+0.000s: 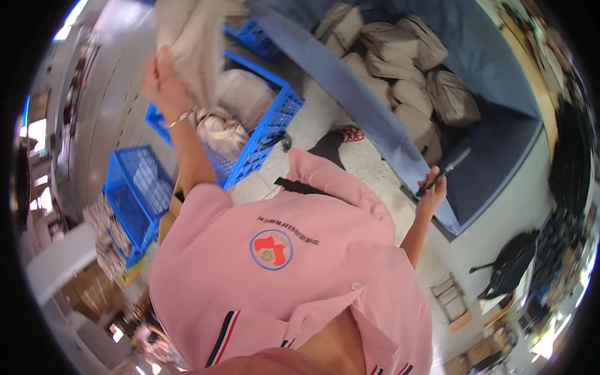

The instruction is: Trimming loose threads from manufactured beige backpacks using scissors.

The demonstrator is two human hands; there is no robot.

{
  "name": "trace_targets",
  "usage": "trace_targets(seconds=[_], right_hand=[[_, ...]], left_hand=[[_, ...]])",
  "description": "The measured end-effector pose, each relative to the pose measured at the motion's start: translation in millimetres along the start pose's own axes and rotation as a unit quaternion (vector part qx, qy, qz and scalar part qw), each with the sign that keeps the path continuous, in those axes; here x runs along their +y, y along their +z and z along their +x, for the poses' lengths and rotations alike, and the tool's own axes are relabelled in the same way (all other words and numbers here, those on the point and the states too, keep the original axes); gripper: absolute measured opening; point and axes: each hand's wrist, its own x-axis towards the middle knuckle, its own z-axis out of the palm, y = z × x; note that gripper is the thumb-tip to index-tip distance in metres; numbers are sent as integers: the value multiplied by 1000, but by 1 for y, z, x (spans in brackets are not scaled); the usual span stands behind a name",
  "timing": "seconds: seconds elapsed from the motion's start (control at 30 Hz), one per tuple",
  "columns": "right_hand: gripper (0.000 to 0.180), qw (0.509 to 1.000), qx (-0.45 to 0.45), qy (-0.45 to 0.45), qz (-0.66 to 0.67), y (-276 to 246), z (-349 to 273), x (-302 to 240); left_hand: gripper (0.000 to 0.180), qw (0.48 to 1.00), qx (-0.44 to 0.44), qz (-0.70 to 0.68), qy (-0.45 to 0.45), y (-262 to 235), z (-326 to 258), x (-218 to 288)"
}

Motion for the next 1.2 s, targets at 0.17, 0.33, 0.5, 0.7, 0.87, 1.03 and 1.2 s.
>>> trace_targets(seconds=[0.17,0.33,0.5,0.7,0.87,1.03,1.2], right_hand=[[21,995,41,76,-50,-9,2,11],[17,984,113,100,-92,-18,8,2],[25,940,224,134,-220,-37,32,2],[34,835,319,91,-438,-59,73,48],[44,803,360,126,-458,-47,105,54],[43,743,425,144,-497,-51,103,63],[45,780,383,217,-445,-45,116,58]], left_hand=[[20,933,-161,261,187,-2,-23,-101],[16,897,-343,279,3,50,-108,-178],[14,887,-449,81,78,234,-137,-117],[25,706,-702,17,87,434,-243,-127],[32,541,-839,22,-47,535,-365,-175],[30,424,-857,61,-287,618,-504,-139],[34,472,-802,31,-363,717,-631,-150]])
